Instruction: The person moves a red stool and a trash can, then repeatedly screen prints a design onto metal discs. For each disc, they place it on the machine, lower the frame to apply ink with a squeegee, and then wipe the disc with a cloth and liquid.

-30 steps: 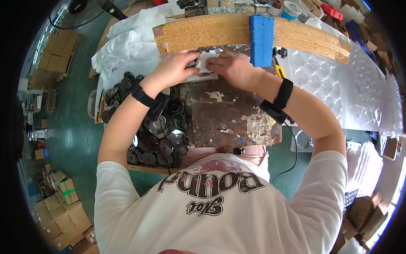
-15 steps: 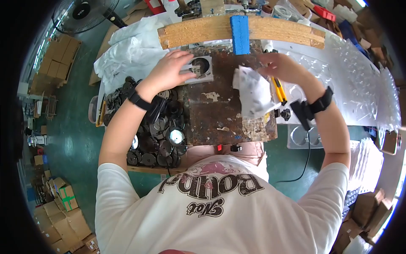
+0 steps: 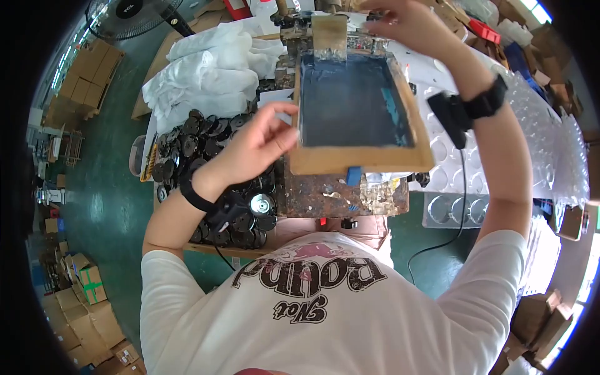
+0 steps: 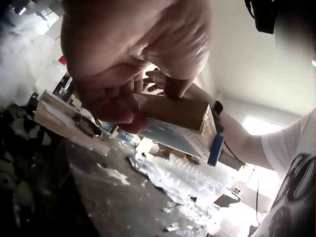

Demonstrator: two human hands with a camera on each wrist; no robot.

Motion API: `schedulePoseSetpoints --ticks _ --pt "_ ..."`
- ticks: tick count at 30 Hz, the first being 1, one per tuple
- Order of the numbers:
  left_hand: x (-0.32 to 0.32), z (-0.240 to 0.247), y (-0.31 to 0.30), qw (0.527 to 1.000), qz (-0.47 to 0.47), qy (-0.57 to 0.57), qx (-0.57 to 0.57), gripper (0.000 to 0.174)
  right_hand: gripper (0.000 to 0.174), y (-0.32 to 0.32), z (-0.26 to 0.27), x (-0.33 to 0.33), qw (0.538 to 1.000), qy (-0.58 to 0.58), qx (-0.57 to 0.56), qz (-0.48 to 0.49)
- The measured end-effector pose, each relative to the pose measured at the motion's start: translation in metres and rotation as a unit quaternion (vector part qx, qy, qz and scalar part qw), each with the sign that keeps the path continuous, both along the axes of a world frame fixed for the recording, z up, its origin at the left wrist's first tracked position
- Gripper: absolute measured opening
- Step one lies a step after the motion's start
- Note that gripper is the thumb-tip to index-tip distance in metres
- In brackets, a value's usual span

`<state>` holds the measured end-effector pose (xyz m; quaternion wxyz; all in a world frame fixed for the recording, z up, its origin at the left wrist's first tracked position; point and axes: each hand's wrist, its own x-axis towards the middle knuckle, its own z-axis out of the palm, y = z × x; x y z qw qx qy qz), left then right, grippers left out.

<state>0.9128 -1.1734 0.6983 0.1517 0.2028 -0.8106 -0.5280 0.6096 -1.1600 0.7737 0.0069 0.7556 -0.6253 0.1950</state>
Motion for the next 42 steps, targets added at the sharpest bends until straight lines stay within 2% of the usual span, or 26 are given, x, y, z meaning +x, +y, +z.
schedulePoseSetpoints --ticks 4,7,12,15,19,24,27,29,30,32,34,35,37,38,40,41,42 --pt "0.003 -0.043 0.005 0.998 0.001 -0.057 -0.023 0.059 0.037 -0.024 -0.045 0.034 0.999 -0.02 -0.009 -0.029" --pt "0.003 -0.054 0.005 0.996 0.006 -0.081 -0.04 0.065 0.032 -0.027 -0.062 0.047 0.995 0.091 -0.043 0.022" --pt "0.003 -0.056 0.004 0.994 -0.008 -0.097 -0.053 0.068 0.026 -0.018 -0.059 0.059 0.996 0.055 0.031 0.057" --pt "0.003 -0.055 0.003 0.994 -0.012 -0.09 -0.057 0.068 0.025 0.002 -0.069 0.064 0.99 0.017 0.007 0.142" --pt "0.003 -0.058 0.002 0.995 -0.014 -0.083 -0.061 0.068 0.024 0.034 -0.068 0.072 0.987 -0.004 0.029 0.157" --pt "0.002 -0.054 0.002 0.995 -0.011 -0.084 -0.056 0.067 0.026 0.026 -0.051 0.067 0.986 0.0 0.077 0.147" --pt "0.002 -0.046 0.003 0.995 -0.008 -0.082 -0.059 0.064 0.031 -0.003 -0.046 0.05 0.995 0.024 0.047 0.088" --pt "0.003 -0.028 0.002 0.998 -0.019 -0.054 -0.029 0.057 0.036 -0.021 -0.053 0.025 1.0 0.011 -0.02 0.02" --pt "0.003 -0.019 0.001 0.999 -0.026 -0.04 -0.013 0.054 0.036 -0.027 -0.05 0.008 1.0 0.009 -0.022 0.018" --pt "0.003 0.003 -0.002 1.0 -0.016 -0.007 -0.005 0.05 0.036 -0.028 -0.034 -0.026 0.995 -0.084 -0.028 -0.035" --pt "0.001 0.02 -0.004 0.998 0.006 0.065 0.014 0.042 0.037 -0.001 -0.001 -0.027 0.967 -0.206 -0.018 -0.148" --pt "-0.001 0.024 -0.004 0.998 0.004 0.064 0.015 0.042 0.037 0.004 -0.009 -0.051 0.967 -0.207 -0.017 -0.151" --pt "-0.007 0.03 -0.005 0.978 0.018 0.206 0.025 0.035 0.032 0.016 -0.034 -0.114 0.97 -0.227 -0.033 -0.082" --pt "-0.01 0.03 -0.006 0.961 0.024 0.275 0.029 0.032 0.032 0.029 -0.04 -0.117 0.97 -0.227 -0.032 -0.086" --pt "-0.01 0.025 -0.013 0.967 0.028 0.255 0.003 0.031 0.029 0.067 -0.049 -0.108 0.944 -0.323 -0.027 -0.069" --pt "-0.009 0.02 -0.018 0.972 0.035 0.233 -0.025 0.031 0.029 0.082 -0.058 -0.105 0.943 -0.325 -0.026 -0.071" --pt "-0.009 0.015 -0.023 0.975 0.042 0.21 -0.053 0.031 0.028 0.097 -0.068 -0.101 0.934 -0.326 0.003 -0.144"
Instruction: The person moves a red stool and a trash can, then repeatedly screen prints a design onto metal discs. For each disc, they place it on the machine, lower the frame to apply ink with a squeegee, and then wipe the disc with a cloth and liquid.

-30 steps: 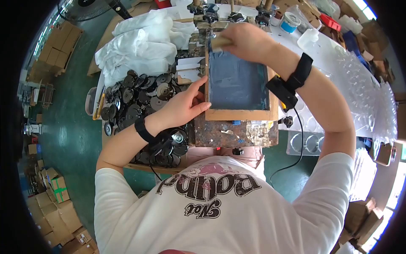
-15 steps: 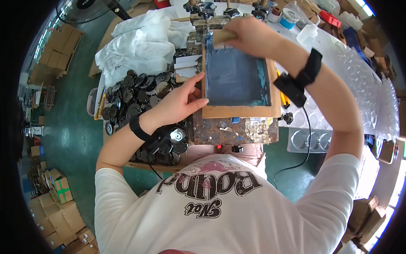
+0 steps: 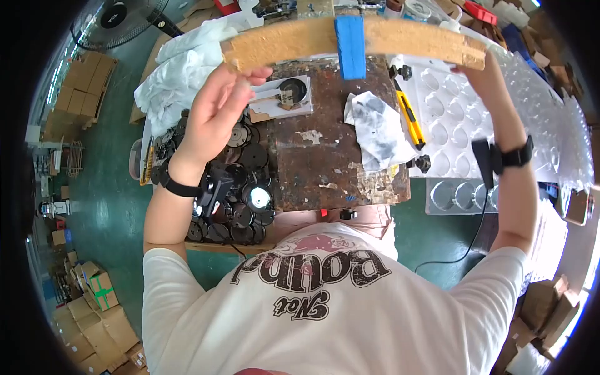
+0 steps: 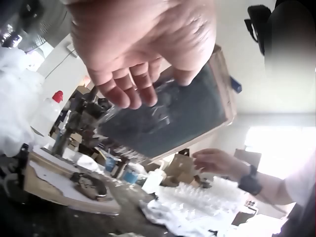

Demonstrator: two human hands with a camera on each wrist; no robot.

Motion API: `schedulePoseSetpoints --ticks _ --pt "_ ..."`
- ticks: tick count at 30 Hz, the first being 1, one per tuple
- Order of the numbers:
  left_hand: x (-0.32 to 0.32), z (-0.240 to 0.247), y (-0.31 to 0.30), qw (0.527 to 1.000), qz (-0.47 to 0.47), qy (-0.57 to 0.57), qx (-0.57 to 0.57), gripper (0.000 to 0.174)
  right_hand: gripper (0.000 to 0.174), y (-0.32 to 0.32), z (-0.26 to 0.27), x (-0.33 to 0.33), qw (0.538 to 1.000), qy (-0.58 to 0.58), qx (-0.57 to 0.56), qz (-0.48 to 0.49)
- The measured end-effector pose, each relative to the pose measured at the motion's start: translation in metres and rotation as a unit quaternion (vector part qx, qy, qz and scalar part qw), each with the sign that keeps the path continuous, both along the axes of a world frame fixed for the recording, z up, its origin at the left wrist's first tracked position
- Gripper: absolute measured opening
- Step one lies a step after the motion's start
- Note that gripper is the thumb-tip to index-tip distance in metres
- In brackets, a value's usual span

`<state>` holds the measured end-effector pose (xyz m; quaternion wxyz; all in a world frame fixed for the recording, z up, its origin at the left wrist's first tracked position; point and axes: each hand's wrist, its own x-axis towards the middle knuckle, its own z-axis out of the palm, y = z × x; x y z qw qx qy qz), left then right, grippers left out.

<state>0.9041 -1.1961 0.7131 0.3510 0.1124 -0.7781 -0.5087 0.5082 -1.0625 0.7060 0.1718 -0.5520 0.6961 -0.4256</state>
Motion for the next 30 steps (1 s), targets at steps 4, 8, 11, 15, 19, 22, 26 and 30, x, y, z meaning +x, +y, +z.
schedulePoseSetpoints --ticks 4,8,11,15,19,22,26,30 --pt "-0.008 -0.04 -0.028 0.924 0.133 -0.224 -0.281 0.029 0.024 0.046 -0.01 0.043 0.994 -0.096 0.049 -0.02" --pt "-0.015 -0.073 -0.043 0.855 0.145 -0.298 -0.399 0.028 0.023 0.061 -0.022 0.066 0.989 -0.131 0.065 -0.012" --pt "-0.026 -0.077 -0.05 0.853 0.136 -0.295 -0.408 0.025 0.023 0.06 -0.031 0.078 0.987 -0.143 0.07 -0.001" --pt "-0.04 -0.06 -0.035 0.907 0.11 -0.289 -0.287 0.023 0.024 0.049 -0.04 0.096 0.987 -0.134 0.071 0.047" --pt "-0.042 -0.033 -0.004 0.972 0.032 -0.224 -0.06 0.022 0.026 0.041 -0.031 0.131 0.969 -0.204 0.088 0.104" --pt "-0.033 -0.005 0.027 0.981 -0.027 -0.181 0.065 0.022 0.027 0.04 -0.021 0.157 0.94 -0.293 0.099 0.144" --pt "-0.018 0.023 0.054 0.973 -0.074 -0.155 0.154 0.023 0.026 0.043 -0.013 0.18 0.88 -0.414 0.105 0.207" --pt "-0.01 0.033 0.066 0.973 -0.077 -0.149 0.159 0.025 0.023 0.048 -0.006 0.189 0.848 -0.461 0.103 0.241"
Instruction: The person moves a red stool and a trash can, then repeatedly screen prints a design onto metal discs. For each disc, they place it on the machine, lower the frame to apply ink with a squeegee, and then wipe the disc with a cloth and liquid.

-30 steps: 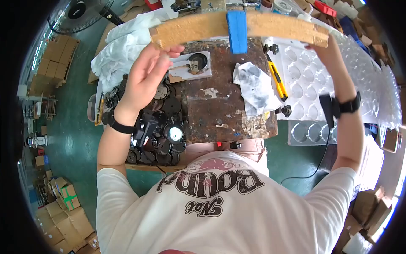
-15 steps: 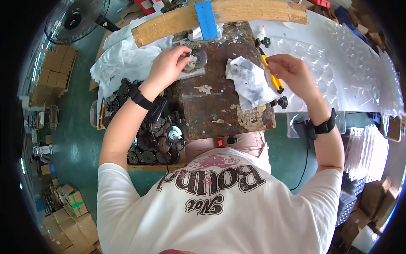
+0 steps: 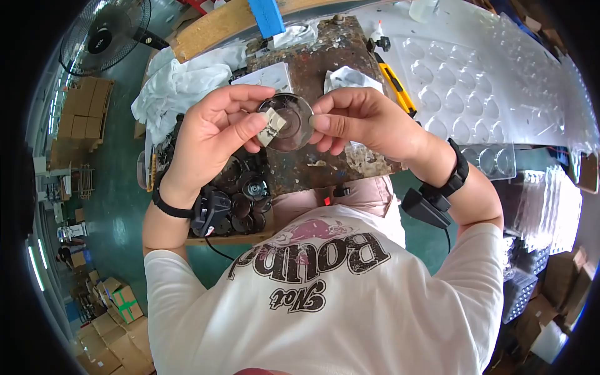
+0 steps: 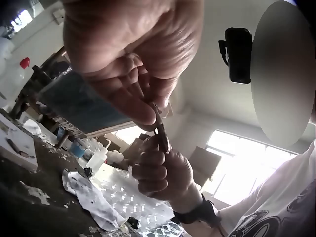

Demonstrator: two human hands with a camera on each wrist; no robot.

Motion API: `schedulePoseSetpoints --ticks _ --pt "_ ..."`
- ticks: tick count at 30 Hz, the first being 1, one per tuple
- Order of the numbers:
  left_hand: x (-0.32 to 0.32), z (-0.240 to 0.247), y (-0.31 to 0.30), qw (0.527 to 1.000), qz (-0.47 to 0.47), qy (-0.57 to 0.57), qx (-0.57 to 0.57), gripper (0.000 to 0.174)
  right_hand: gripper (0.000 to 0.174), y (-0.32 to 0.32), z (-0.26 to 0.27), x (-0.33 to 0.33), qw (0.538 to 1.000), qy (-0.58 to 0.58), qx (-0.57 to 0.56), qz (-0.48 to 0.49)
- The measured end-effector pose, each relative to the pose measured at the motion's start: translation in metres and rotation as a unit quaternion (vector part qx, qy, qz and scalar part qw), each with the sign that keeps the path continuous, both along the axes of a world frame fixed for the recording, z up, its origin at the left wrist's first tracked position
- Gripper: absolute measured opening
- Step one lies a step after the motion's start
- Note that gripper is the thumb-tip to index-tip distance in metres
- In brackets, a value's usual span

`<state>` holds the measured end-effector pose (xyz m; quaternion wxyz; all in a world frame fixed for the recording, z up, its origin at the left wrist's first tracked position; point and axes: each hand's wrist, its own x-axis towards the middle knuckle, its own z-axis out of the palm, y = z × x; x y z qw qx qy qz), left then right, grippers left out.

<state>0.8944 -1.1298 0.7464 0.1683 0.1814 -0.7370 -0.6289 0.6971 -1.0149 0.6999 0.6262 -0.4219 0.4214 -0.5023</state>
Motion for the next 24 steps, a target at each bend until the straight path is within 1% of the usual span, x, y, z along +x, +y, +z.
schedulePoseSetpoints --ticks 6,15,19,22,23,24 --pt "0.003 0.004 0.006 1.0 -0.009 0.004 0.0 0.026 0.017 0.007 0.003 0.005 1.0 -0.02 -0.004 -0.002" --pt "0.005 0.005 0.01 0.999 -0.03 0.017 -0.014 0.028 0.015 0.01 0.004 0.003 1.0 -0.004 -0.013 0.011" --pt "0.001 -0.003 0.008 0.999 -0.027 0.023 0.022 0.031 0.015 0.006 -0.002 0.001 1.0 -0.002 -0.008 0.008" --pt "0.0 -0.022 -0.001 0.991 -0.101 -0.081 0.044 0.034 0.018 0.002 -0.012 -0.003 0.998 0.031 0.029 0.056" --pt "-0.002 -0.029 -0.005 0.991 -0.099 -0.08 0.043 0.034 0.018 0.001 -0.015 -0.005 0.997 0.032 0.027 0.058" --pt "-0.004 -0.036 -0.009 0.993 -0.071 -0.086 0.036 0.035 0.02 0.001 -0.017 -0.007 0.996 0.069 0.041 0.04"
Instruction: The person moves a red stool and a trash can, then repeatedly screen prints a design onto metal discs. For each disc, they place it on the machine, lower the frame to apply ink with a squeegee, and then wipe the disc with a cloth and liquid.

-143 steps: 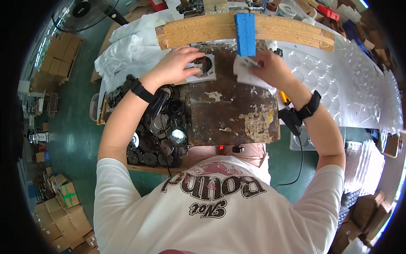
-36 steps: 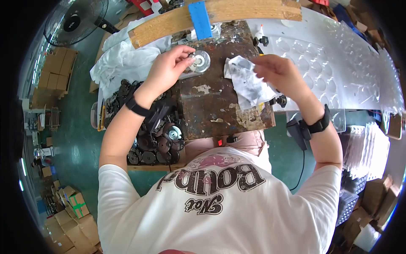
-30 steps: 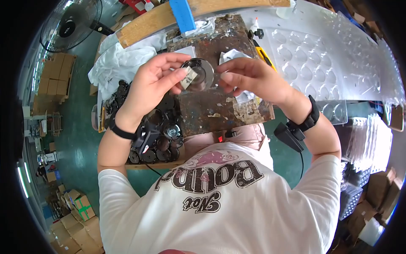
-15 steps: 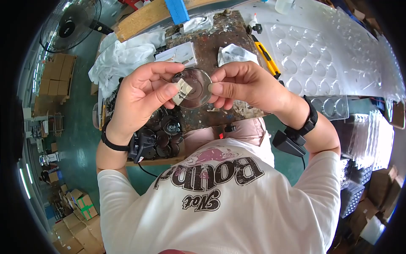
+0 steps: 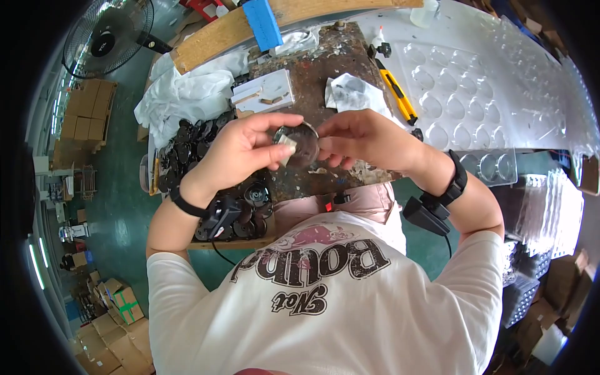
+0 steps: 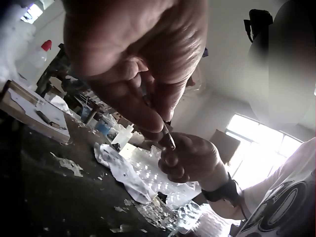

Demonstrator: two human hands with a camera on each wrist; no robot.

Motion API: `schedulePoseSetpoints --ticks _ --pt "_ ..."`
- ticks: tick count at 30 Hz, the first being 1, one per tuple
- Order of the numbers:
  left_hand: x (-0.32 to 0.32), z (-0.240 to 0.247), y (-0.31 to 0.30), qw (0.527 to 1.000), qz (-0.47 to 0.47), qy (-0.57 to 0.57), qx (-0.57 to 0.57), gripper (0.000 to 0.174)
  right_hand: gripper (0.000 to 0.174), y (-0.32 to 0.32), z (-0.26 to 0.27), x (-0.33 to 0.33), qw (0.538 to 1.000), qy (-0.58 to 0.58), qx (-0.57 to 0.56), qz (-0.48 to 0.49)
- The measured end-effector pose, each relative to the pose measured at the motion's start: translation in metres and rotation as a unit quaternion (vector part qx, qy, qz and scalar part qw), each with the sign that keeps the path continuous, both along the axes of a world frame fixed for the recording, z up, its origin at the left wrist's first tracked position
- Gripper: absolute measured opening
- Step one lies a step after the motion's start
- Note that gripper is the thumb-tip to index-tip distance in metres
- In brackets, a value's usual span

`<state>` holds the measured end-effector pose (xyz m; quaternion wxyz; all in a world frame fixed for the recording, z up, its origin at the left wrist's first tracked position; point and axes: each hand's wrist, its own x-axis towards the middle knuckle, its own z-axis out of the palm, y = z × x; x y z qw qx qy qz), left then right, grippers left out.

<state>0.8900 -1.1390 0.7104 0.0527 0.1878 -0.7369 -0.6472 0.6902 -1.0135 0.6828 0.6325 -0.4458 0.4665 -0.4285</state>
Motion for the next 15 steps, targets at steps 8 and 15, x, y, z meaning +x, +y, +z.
schedulePoseSetpoints --ticks 8,15 --pt "-0.033 -0.062 -0.089 0.942 0.171 0.013 -0.29 0.041 0.029 0.007 0.001 -0.036 0.992 0.104 -0.001 -0.065" --pt "-0.035 -0.075 -0.1 0.813 0.142 -0.052 -0.562 0.04 0.027 0.016 0.007 -0.066 0.98 0.146 -0.014 -0.137"
